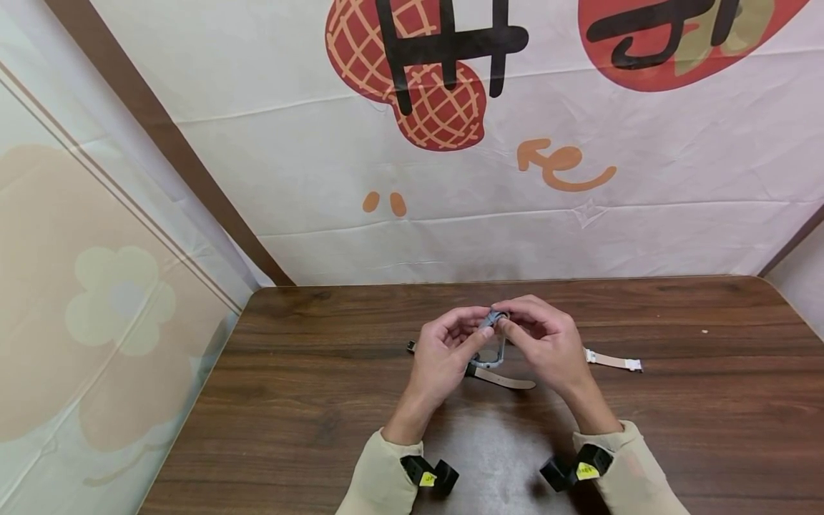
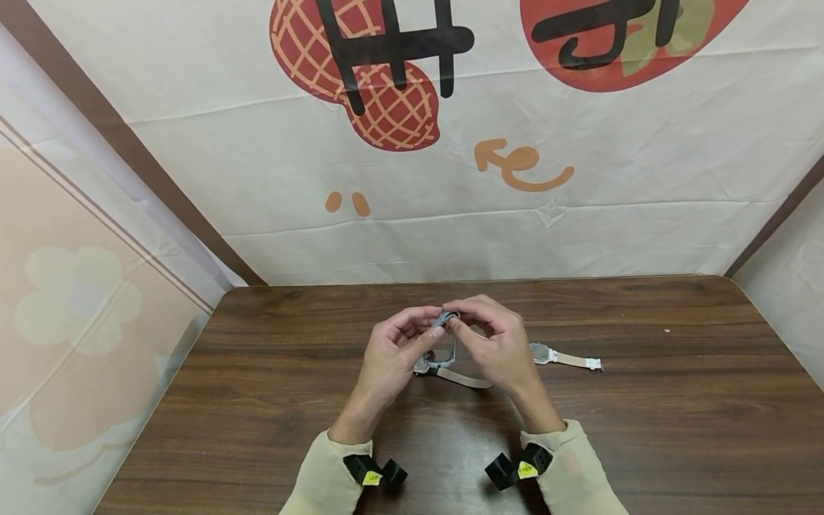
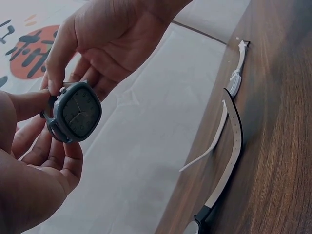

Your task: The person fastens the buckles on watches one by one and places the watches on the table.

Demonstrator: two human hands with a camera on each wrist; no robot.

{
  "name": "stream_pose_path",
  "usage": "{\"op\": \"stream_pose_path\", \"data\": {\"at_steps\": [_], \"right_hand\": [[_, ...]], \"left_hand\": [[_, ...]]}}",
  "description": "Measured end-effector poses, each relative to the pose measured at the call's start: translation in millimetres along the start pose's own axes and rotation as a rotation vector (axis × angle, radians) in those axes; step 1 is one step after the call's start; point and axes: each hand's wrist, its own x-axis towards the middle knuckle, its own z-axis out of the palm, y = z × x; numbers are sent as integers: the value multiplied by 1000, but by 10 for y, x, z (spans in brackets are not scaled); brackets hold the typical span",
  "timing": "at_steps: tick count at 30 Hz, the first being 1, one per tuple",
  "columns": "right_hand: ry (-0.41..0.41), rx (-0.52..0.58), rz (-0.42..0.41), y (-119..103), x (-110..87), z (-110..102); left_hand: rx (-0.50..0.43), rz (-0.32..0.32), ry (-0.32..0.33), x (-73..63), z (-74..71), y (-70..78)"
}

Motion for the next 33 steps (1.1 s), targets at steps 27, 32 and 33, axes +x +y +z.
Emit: {"op": "stream_pose_path", "data": {"at_steps": [27, 32, 33], "right_hand": [[35, 30, 46, -34, -3, 0], [35, 33, 32, -19, -5, 10], [35, 35, 29, -17, -4, 14]], "left_hand": [[-55, -17, 46, 8, -6, 17], [-47, -14, 46, 3, -11, 24], [-47, -12, 46, 2, -12, 24]]}}
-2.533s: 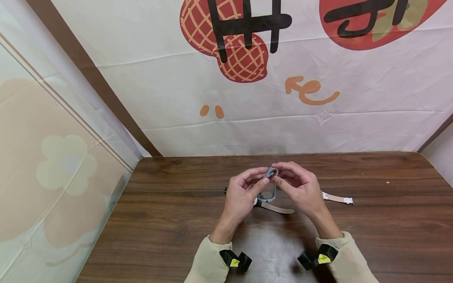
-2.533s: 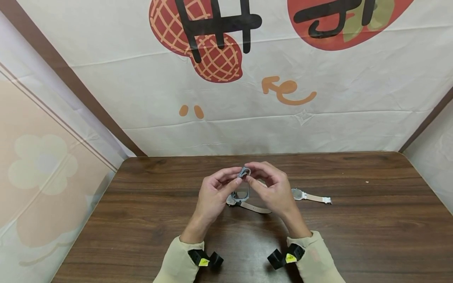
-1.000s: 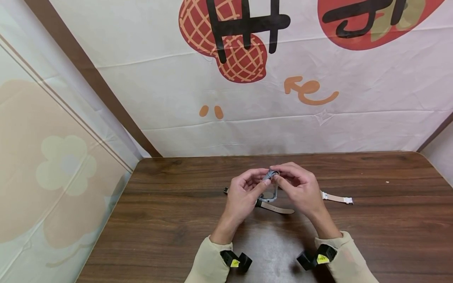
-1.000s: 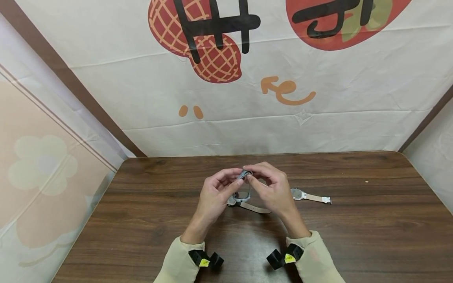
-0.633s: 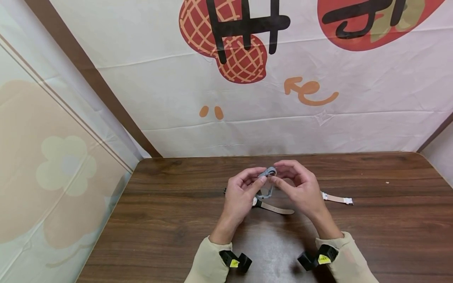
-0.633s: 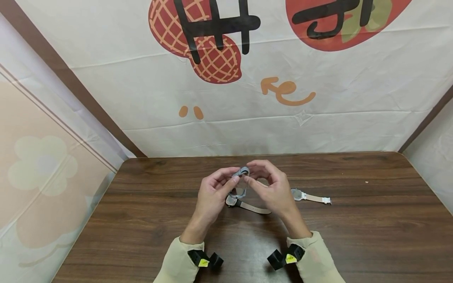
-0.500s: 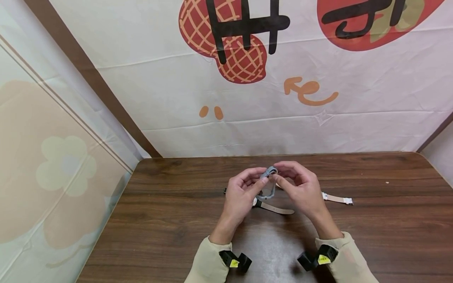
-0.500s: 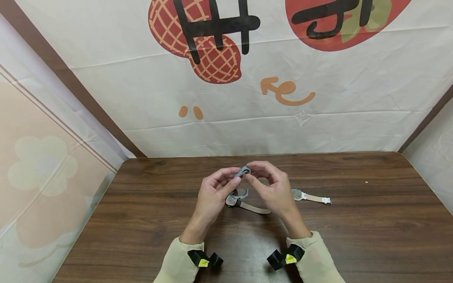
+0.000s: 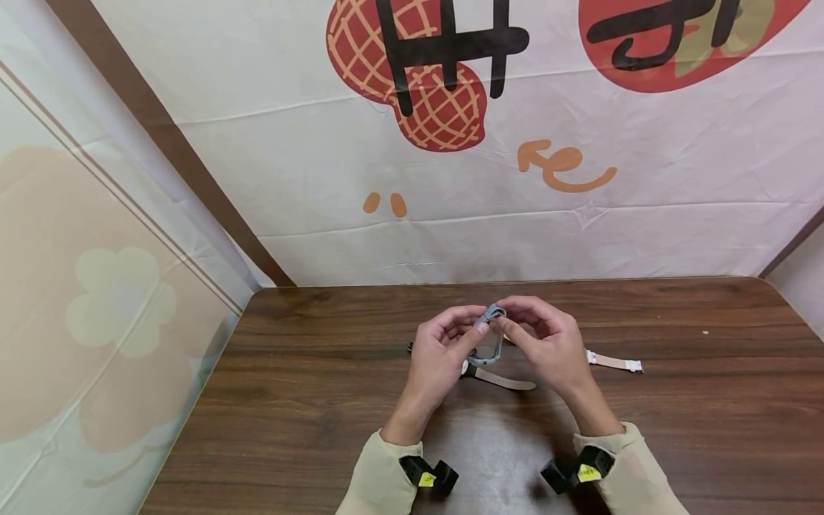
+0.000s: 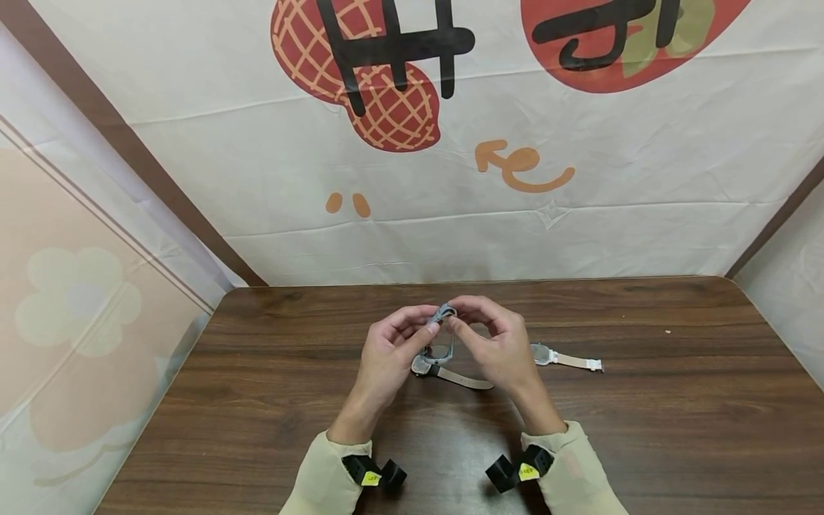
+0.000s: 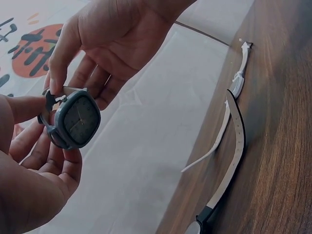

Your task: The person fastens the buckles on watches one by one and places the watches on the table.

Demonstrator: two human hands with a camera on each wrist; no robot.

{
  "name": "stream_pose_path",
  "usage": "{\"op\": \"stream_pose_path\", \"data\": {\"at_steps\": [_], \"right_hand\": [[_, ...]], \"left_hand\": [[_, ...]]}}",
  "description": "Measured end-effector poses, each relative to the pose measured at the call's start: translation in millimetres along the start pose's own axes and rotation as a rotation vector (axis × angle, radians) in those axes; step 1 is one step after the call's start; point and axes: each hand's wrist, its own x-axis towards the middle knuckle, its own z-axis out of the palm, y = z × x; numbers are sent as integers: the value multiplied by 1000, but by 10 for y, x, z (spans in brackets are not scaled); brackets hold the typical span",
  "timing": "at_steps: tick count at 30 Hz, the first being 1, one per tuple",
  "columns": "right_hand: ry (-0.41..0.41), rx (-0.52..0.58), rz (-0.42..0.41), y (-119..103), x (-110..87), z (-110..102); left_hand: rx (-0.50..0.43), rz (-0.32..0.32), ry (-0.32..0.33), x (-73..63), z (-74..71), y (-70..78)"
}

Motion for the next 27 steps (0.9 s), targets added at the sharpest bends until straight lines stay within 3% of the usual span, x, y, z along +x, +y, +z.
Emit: {"op": "stream_pose_path", "data": {"at_steps": [10, 27], "right_hand": [[-3, -15, -6, -6, 3, 7], [-5, -71, -83, -3, 15, 23]], "left_hand": [[9, 12, 15, 7, 10, -7], [11, 28, 36, 10, 37, -20]]}}
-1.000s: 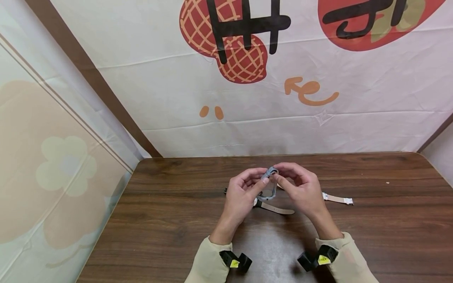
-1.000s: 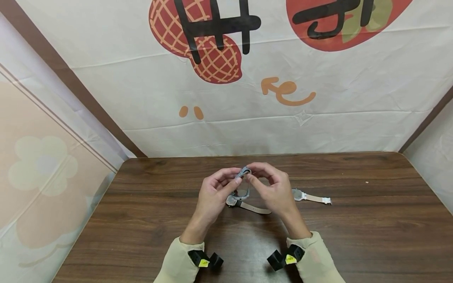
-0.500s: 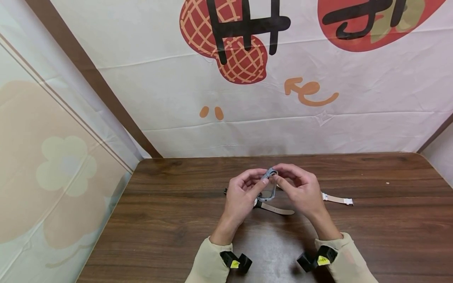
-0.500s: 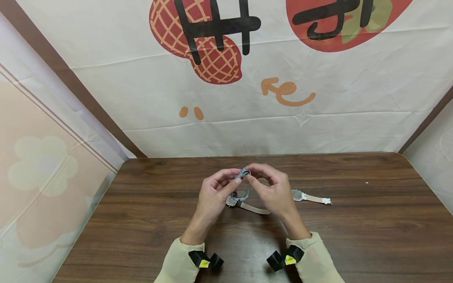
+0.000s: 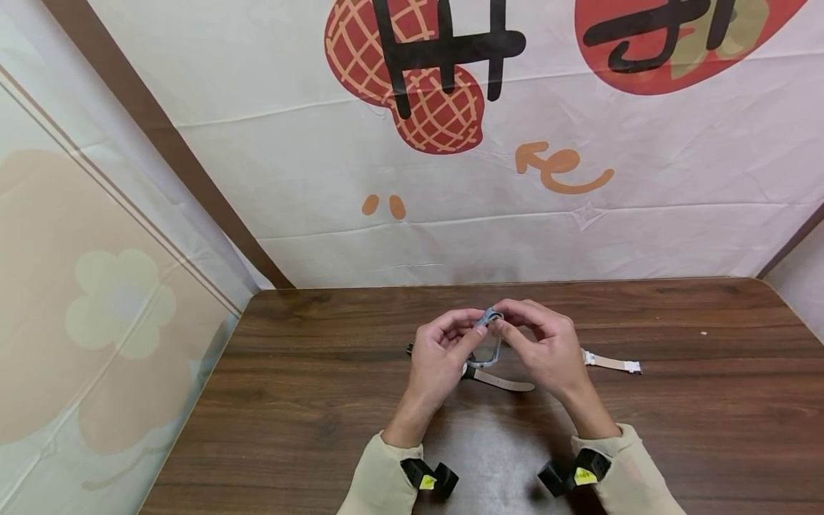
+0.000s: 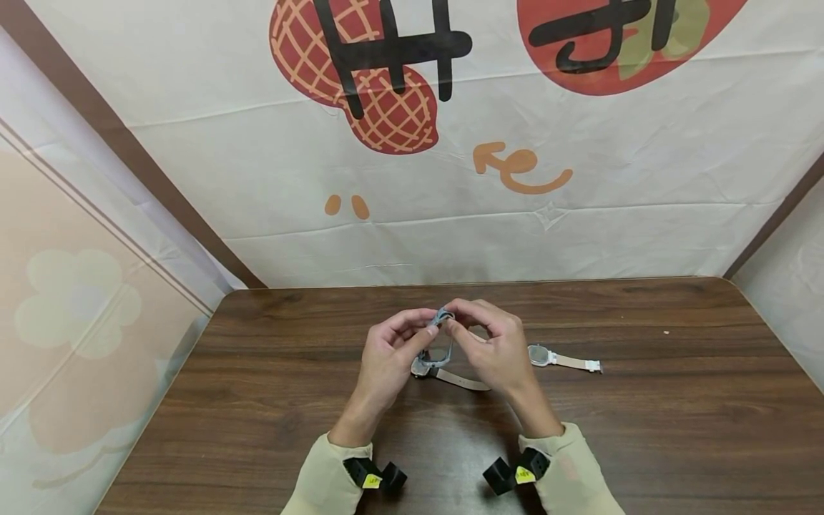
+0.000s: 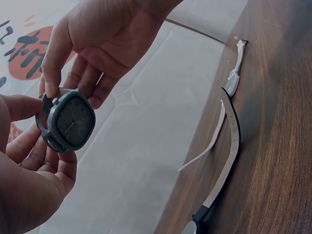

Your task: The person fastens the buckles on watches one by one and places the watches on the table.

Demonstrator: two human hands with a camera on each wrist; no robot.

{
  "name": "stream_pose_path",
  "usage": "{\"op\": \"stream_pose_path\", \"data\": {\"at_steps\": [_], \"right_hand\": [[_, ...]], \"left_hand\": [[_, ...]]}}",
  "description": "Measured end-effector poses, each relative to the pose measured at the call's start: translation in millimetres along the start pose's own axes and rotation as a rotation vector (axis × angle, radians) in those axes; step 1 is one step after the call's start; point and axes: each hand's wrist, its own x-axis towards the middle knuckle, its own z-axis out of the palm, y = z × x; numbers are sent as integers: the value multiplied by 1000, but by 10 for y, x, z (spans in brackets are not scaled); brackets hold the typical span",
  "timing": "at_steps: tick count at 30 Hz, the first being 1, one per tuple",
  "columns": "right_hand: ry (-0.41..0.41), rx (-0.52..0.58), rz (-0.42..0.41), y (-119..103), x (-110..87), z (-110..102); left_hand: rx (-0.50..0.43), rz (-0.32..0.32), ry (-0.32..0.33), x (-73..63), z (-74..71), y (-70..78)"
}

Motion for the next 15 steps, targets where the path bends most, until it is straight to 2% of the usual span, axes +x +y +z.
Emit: {"op": "stream_pose_path", "data": {"at_steps": [10, 15], "right_hand": [[3, -62, -17, 6, -5, 7], [16, -120, -28, 19, -6, 8]], "left_hand": [[-2, 7, 13, 0, 14, -22], [19, -19, 10, -4, 15, -22]]}}
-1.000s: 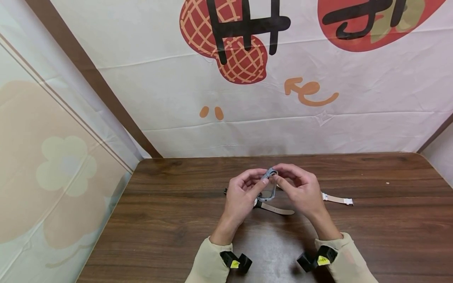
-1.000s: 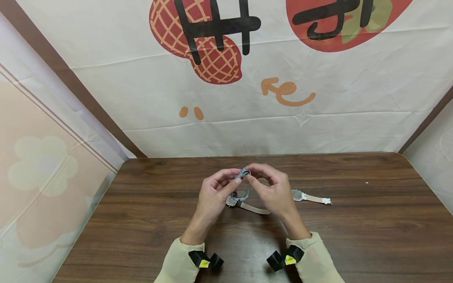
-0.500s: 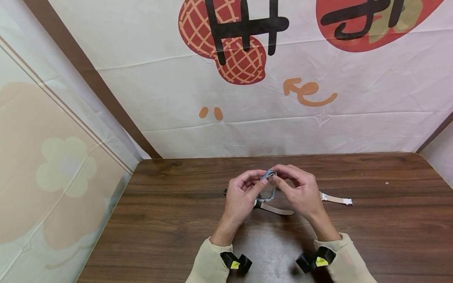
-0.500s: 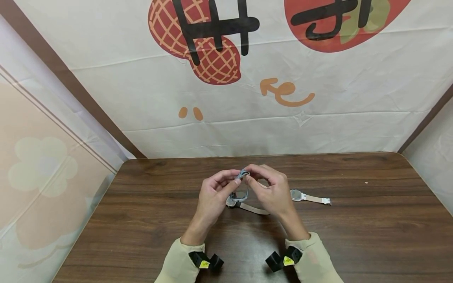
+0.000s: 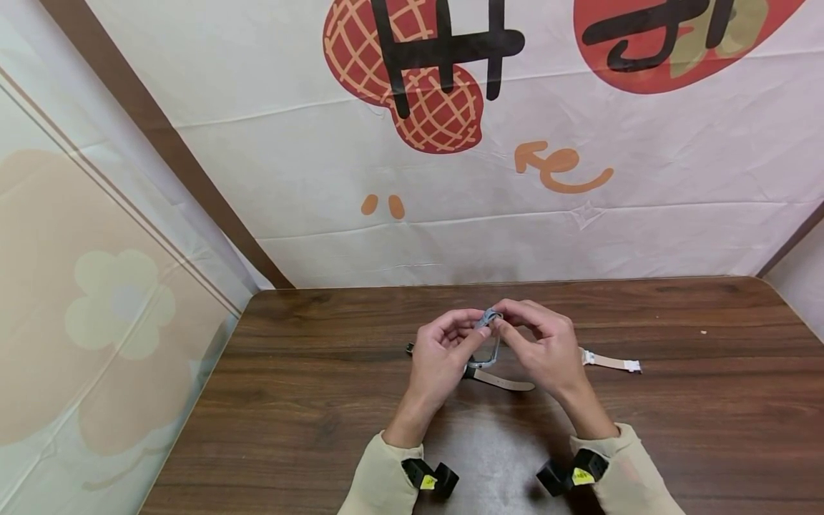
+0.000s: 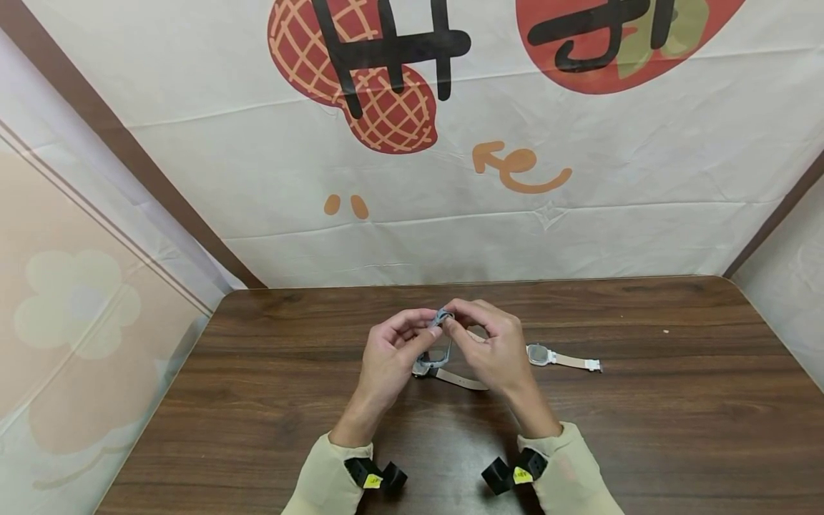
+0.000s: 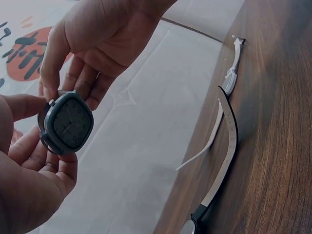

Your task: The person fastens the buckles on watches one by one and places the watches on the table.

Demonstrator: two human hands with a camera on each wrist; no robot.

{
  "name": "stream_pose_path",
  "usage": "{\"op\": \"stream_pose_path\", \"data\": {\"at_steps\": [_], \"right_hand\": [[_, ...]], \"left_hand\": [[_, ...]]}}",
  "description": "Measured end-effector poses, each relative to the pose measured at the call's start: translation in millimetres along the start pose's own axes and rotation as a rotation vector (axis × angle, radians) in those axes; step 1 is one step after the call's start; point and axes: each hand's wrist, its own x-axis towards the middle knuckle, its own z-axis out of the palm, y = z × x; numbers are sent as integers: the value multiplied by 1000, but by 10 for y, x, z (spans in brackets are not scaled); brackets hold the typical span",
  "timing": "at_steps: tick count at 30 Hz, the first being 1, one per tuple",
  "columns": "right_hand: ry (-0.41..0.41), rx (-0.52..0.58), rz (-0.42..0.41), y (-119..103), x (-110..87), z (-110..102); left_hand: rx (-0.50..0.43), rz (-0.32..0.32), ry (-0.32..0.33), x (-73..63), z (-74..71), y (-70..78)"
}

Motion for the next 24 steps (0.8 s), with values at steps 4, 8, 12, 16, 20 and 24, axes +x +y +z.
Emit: {"op": "stream_pose_path", "data": {"at_steps": [4, 8, 12, 16, 20, 24], "right_hand": [[-5, -30, -13, -13, 1, 3], [-14, -49, -32, -24, 2, 4], [-18, -67, -56, -16, 1, 6], [-31, -45, -43, -15, 1, 13], [-51, -9, -31, -19, 1, 22], [-61, 8, -56, -15, -3, 22]], "left_hand": [[16, -9, -1, 0, -3, -3], [21, -17, 0, 0, -4, -3], [13, -20, 1, -6, -4, 12], [13, -20, 15, -6, -13, 17], [15, -19, 30, 3, -22, 16], [9, -14, 24, 7, -21, 22]]}}
